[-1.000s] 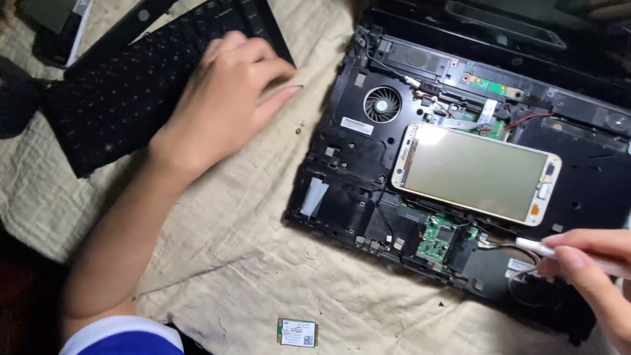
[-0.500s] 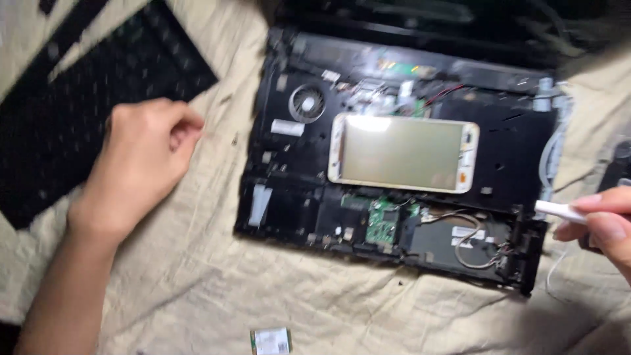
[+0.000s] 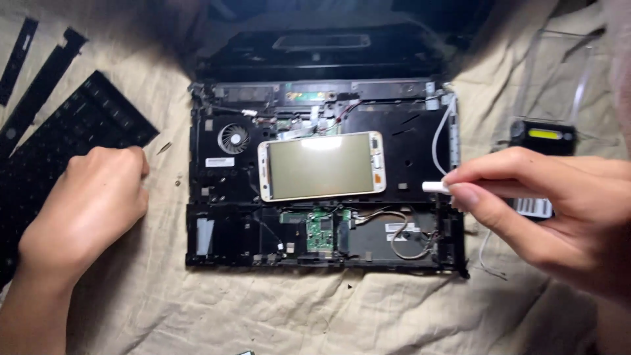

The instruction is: Cleaning the edges and connectors of a disassembled smartphone screen using a plastic spudger tool.

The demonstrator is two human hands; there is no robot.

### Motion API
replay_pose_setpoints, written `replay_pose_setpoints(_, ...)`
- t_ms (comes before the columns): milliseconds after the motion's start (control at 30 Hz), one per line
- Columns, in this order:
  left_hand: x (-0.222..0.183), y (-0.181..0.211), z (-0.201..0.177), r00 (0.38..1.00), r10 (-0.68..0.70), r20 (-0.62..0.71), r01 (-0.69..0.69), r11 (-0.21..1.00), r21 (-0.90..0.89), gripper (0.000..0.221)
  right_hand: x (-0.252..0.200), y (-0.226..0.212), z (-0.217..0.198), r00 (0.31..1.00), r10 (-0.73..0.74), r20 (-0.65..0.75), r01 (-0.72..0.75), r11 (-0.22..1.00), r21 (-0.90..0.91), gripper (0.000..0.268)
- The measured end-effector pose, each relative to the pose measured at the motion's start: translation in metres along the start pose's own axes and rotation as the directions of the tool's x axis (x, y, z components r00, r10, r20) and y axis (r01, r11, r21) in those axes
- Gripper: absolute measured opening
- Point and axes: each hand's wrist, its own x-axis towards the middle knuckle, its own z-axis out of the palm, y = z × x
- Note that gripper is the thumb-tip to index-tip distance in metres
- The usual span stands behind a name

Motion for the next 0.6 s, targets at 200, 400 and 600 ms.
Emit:
replay_pose_setpoints(200,-0.016,0.042,-0.041,0.588,0.494,-0.641,-0.685,0.725,-0.070,0.010,0.003,0.003,-0.006,0.998,-0.012,-0.065,0.013,1.000,0.009,0.011)
replay_pose_setpoints(400,-0.022,0.107,-0.057,0.176,0.399,-0.900,-0.958,0.278,-0.064,0.015,0.010,-0.001,0.006,0.982,0.036,-0.187,0.019,0.958,0.287,0.010)
replay_pose_setpoints(600,-0.025,0.152,-0.019,0.488,0.329,-0.808,-0.815,-0.159,-0.557,0.005,0.013,-0.001,0.026,0.985,0.016,-0.171,0.050,0.926,0.373,0.013)
